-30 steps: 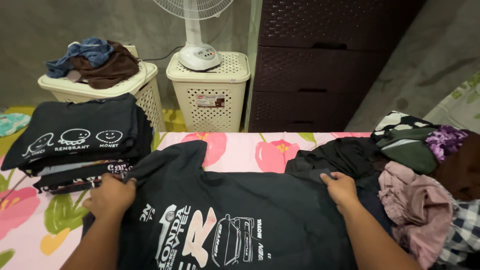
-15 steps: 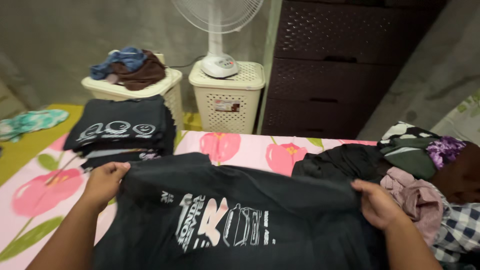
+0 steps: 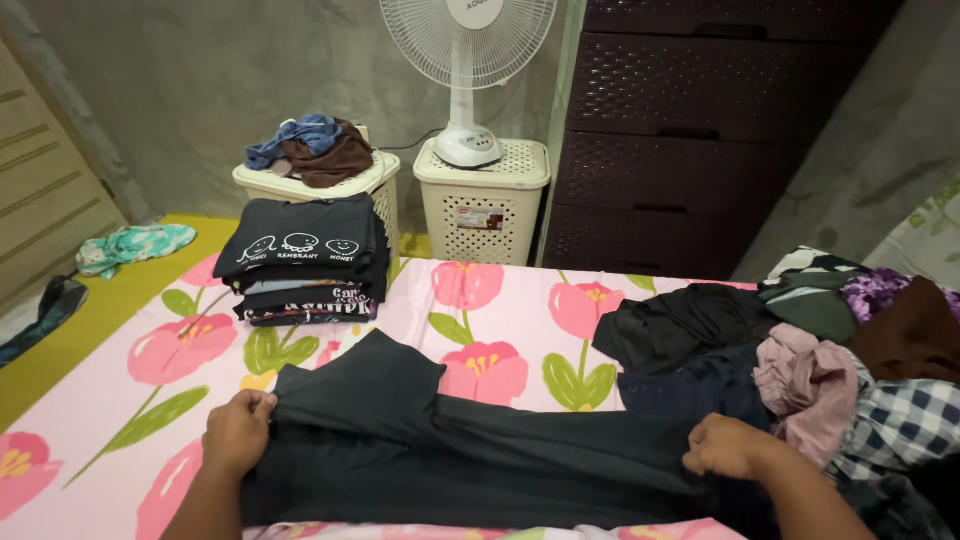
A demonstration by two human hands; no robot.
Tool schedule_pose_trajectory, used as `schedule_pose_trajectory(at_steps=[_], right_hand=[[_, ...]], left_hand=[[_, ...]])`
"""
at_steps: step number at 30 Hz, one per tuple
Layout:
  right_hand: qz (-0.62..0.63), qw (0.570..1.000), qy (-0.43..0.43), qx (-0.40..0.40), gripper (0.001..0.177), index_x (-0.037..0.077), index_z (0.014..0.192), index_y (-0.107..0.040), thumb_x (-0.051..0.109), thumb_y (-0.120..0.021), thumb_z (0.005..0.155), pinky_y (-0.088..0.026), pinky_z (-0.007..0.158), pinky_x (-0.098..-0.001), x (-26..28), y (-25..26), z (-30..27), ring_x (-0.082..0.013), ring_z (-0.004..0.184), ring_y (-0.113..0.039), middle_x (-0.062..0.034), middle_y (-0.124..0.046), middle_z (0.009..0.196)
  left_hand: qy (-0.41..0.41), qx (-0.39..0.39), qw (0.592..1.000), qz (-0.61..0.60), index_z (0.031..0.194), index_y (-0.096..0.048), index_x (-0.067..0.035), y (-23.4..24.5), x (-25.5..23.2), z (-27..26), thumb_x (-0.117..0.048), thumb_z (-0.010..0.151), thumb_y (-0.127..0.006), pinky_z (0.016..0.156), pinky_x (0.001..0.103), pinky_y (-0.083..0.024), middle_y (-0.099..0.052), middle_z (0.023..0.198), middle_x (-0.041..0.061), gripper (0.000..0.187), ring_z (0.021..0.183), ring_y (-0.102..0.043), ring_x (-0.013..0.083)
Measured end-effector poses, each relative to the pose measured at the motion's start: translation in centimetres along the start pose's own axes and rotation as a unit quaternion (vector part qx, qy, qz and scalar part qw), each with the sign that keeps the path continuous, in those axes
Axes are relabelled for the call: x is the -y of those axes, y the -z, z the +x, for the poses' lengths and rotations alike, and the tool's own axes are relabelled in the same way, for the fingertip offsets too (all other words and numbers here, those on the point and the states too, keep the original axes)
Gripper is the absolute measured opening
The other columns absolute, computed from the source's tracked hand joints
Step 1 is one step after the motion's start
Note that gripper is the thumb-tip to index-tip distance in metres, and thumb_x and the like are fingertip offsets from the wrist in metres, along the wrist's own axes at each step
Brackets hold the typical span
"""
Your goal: The person picks up a t-shirt from a bed, spreads it out by hand, and folds it into a square. Then, the person picks up a pair of patterned shorts and folds them before placing them on a stack.
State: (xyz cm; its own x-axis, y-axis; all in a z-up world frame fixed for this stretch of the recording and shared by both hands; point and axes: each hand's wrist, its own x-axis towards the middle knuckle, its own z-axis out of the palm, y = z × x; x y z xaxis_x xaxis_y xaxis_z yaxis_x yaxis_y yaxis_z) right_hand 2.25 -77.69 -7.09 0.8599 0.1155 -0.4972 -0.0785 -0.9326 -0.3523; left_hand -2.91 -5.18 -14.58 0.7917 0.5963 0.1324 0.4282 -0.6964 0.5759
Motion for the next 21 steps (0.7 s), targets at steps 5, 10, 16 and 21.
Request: schedule_pose_trajectory(at_steps=[5, 10, 16, 21], right_hand=[[-0.224, 0.97, -0.089, -0.019, 0.029, 0.014, 0.1, -0.076, 0.029, -0.079, 0.076, -0.052, 0.098, -0.0428, 6.8, 0.4, -4.1, -0.0267, 0.113, -0.07, -0.0098, -0.075, 0.111], [-0.341, 0.935, -0.098, 0.009, 0.033, 0.014, 0.116, -0.073, 0.022, -0.069, 0.085, -0.05, 0.106, -0.0457, 9.8, -0.1, -4.9, -0.026, 0.124, -0.067, -0.01, -0.07, 0.128], [-0.362, 0.928, -0.091, -0.012, 0.036, 0.018, 0.124, -0.074, 0.022, -0.058, 0.091, -0.052, 0.105, -0.042, 14.1, -0.8, -5.8, -0.0253, 0.124, -0.068, -0.0077, -0.071, 0.13], [-0.263, 0.963, 0.044, -0.043, 0.054, 0.019, 0.135, -0.057, 0.045, -0.066, 0.089, -0.05, 0.103, -0.0448, 19.3, -1.7, -6.2, -0.0304, 0.123, -0.063, -0.0104, -0.065, 0.13]], left_hand=[[0.033, 0.057, 0.995, 0.068, 0.104, -0.082, -0.02, 1.8, -1.4, -2.2, -0.042, 0.093, -0.07, 0.094, 0.05, -0.054, -0.08, 0.103, 0.008, 0.028, 0.106, -0.072, 0.0318], [0.058, 0.119, 0.984, 0.122, 0.103, -0.083, -0.022, 3.5, -2.4, -3.5, -0.045, 0.09, -0.074, 0.099, 0.052, -0.052, -0.079, 0.111, 0.008, 0.028, 0.118, -0.067, 0.0318], [-0.075, -0.016, 0.979, 0.187, 0.112, -0.074, -0.023, 2.7, -3.8, -4.0, -0.031, 0.072, -0.076, 0.098, 0.056, -0.045, -0.063, 0.121, 0.006, 0.041, 0.121, -0.056, 0.031], [-0.122, -0.062, 0.99, 0.045, 0.118, -0.074, -0.016, -1.1, -7.0, 0.0, -0.034, 0.088, -0.068, 0.107, 0.049, -0.047, -0.07, 0.127, 0.01, 0.036, 0.122, -0.063, 0.0329]])
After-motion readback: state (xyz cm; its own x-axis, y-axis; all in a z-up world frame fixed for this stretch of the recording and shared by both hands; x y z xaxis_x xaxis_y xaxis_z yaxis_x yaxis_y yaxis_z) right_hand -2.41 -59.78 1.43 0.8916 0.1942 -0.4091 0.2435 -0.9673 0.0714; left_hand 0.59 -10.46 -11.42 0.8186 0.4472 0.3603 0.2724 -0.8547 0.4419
